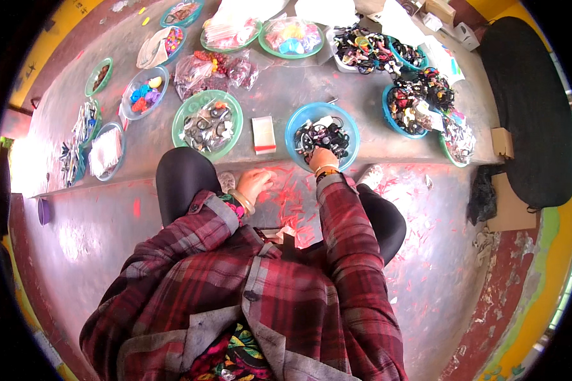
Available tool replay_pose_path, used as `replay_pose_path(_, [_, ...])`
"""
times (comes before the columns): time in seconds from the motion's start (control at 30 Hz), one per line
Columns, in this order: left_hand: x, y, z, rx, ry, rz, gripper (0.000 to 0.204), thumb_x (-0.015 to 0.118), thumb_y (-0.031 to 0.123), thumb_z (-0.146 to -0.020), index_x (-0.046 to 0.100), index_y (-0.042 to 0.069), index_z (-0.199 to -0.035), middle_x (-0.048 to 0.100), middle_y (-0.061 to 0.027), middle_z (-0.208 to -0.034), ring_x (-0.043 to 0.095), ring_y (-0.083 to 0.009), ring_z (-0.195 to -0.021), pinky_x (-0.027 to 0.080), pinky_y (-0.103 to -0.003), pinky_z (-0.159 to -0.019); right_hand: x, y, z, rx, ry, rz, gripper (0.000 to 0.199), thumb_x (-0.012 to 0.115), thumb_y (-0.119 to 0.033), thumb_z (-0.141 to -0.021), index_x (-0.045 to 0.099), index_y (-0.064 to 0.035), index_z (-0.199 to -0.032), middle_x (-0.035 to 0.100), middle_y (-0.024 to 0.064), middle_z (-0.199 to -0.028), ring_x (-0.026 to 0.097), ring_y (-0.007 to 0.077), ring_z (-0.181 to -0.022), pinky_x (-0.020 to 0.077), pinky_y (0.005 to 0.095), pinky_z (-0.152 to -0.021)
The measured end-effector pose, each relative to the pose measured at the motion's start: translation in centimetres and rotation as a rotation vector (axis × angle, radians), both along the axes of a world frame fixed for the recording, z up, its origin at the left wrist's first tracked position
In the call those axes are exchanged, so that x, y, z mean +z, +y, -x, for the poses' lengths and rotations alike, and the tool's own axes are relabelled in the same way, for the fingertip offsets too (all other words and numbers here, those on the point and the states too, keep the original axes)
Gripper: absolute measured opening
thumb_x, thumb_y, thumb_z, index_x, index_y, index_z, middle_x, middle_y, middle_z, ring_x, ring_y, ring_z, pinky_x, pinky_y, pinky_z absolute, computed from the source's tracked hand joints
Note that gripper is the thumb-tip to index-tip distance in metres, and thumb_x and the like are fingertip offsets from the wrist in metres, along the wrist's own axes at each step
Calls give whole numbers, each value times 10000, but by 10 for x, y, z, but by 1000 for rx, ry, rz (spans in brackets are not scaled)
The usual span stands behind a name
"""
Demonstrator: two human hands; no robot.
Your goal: The person sits on the floor and repeatedly picks up small hair accessories from a blue bowl, places them into clear plastic bags, and sets the packaged items aside. The workspace includes several bowls of colorful hair accessories and a stack of plastic bags.
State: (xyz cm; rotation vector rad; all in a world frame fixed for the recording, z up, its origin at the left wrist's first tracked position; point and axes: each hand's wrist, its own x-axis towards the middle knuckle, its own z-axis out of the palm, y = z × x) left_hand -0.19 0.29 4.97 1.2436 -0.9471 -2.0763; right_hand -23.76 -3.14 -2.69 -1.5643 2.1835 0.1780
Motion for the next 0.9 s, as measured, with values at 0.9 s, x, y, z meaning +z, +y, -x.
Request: replay_pose_path(0.9, [-24, 1, -8, -44, -6, 2, 239, 514, 166, -803, 561, -25, -940, 572, -93, -941, 542, -174, -882, 435, -314, -782, 151, 42, 18, -643, -1726, 554, 65, 459, -29, -818, 508, -60, -846, 595, 112, -890, 603, 220, -807, 510, 301, -659])
